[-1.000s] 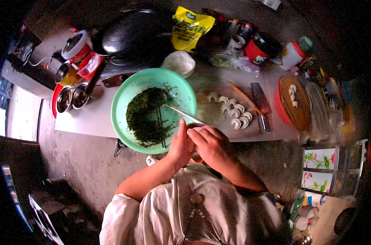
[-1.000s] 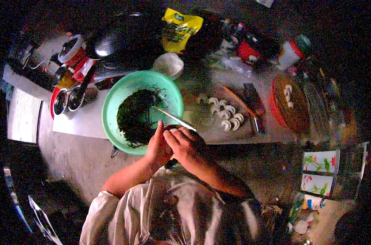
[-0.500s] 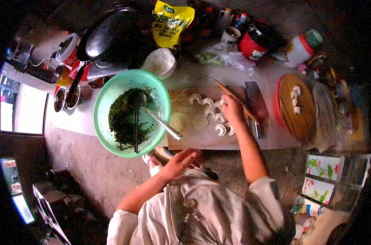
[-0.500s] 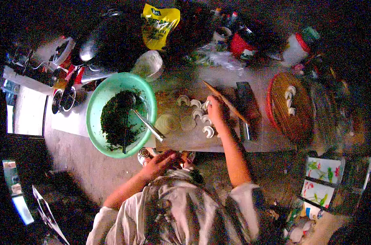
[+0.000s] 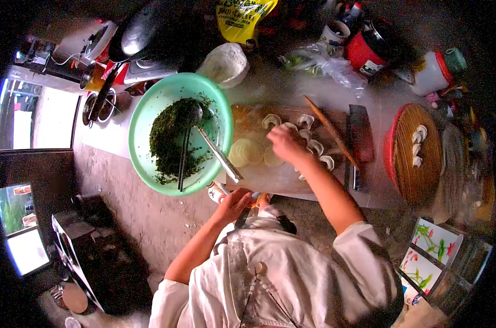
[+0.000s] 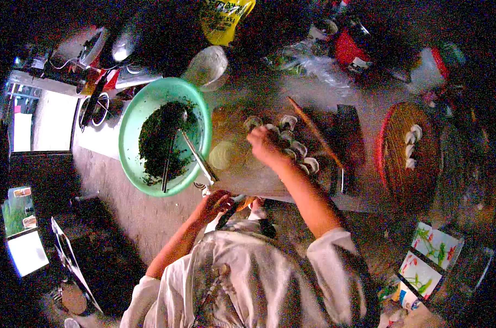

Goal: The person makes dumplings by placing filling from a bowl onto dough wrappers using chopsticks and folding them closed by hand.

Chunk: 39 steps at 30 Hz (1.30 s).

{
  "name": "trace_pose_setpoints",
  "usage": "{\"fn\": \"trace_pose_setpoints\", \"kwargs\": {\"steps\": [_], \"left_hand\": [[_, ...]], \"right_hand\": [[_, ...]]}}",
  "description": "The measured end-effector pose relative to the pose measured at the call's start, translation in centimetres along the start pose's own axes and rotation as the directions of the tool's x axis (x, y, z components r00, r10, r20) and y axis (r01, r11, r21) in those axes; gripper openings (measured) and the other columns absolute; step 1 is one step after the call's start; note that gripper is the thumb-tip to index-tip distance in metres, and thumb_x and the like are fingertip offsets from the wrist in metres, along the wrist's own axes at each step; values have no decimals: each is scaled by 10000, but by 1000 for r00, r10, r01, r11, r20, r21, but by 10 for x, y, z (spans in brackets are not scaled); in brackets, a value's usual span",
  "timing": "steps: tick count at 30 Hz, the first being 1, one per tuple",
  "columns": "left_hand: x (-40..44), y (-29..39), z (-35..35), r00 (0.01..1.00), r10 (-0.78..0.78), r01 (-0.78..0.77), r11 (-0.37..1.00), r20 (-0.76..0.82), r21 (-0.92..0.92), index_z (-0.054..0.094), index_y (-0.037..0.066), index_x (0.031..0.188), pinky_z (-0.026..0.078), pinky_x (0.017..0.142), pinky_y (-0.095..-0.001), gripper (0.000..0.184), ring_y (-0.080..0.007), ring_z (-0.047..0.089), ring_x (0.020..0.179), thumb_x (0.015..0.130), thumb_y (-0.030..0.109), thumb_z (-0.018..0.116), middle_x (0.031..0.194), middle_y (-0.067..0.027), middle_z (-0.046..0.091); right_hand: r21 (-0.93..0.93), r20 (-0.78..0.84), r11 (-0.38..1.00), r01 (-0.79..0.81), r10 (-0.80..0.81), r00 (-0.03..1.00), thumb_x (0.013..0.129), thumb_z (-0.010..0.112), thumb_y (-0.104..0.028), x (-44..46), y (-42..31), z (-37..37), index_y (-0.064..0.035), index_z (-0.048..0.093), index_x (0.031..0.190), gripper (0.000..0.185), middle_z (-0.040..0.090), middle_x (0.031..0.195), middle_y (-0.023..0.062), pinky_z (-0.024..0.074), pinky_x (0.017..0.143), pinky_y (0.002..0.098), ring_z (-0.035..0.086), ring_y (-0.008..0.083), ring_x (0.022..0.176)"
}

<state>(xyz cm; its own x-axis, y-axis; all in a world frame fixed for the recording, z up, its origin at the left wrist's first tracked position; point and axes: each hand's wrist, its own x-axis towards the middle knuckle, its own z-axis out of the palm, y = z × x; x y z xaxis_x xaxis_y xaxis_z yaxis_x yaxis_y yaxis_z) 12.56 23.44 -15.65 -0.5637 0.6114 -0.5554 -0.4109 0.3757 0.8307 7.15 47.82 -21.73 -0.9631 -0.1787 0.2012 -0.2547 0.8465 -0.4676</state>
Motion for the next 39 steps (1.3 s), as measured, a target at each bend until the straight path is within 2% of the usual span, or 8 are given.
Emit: {"fn": "trace_pose_setpoints", "kwargs": {"steps": [9,14,18,22,29,32,36,39], "left_hand": [[2,13,0,995,-99,96,981,-9,-166,489,-30,979,437,660,-240,310,-117,518,736,890,263,441,833,-58,549],[-8,22,-6,986,-164,151,954,-27,-260,495,-16,1027,434,709,-256,356,-123,521,807,896,305,414,909,-74,551],[-25,54,-11,946,-160,317,647,283,-694,439,3,1156,387,876,-333,522,-212,522,974,889,436,324,1081,-91,537],[-52,76,-21,885,37,416,382,464,-825,462,13,1119,397,863,-349,502,-222,530,959,875,439,356,1055,-110,544],[-93,40,-106,1000,-13,24,748,22,-663,483,-6,1089,433,782,-248,294,-134,531,908,835,137,522,997,-68,559],[-117,39,-164,969,92,-114,990,-229,-85,508,-8,1061,416,778,-239,255,-109,516,893,824,87,515,967,-50,569],[-143,33,-231,942,93,-164,966,-322,-201,546,-28,998,436,737,-237,218,-118,543,821,816,91,531,885,-56,594],[-142,11,-275,949,54,-205,851,-310,-482,558,-19,989,440,709,-224,226,-99,547,795,825,136,544,882,-42,594]], "right_hand": [[-262,269,948,-180,251,930,719,490,-94,-18,-36,-20,-21,543,878,182,542,837,160,372,772,435,475,315,902],[151,233,964,-218,180,956,740,541,-91,-30,-91,-87,13,548,773,110,568,653,133,447,575,347,570,284,626],[665,266,730,-157,-34,963,739,589,-107,-19,-151,-143,-4,564,792,118,586,654,129,437,542,313,582,258,591],[490,160,870,-61,-21,987,723,602,-96,-9,-176,-131,-7,574,779,108,579,636,118,447,544,312,588,246,606],[333,-19,939,-81,92,996,740,559,-43,43,-222,-64,-13,558,793,61,571,726,130,454,575,339,572,293,657],[257,76,963,-80,63,995,759,486,-19,76,-211,13,-66,568,968,229,520,856,139,443,630,357,547,309,750],[312,198,888,-337,286,937,748,521,-78,128,-222,60,-59,551,870,126,456,893,193,432,670,421,509,338,796],[26,208,999,25,-30,978,731,583,-150,142,-215,79,-62,526,740,105,434,882,159,425,650,437,495,341,810]]}}
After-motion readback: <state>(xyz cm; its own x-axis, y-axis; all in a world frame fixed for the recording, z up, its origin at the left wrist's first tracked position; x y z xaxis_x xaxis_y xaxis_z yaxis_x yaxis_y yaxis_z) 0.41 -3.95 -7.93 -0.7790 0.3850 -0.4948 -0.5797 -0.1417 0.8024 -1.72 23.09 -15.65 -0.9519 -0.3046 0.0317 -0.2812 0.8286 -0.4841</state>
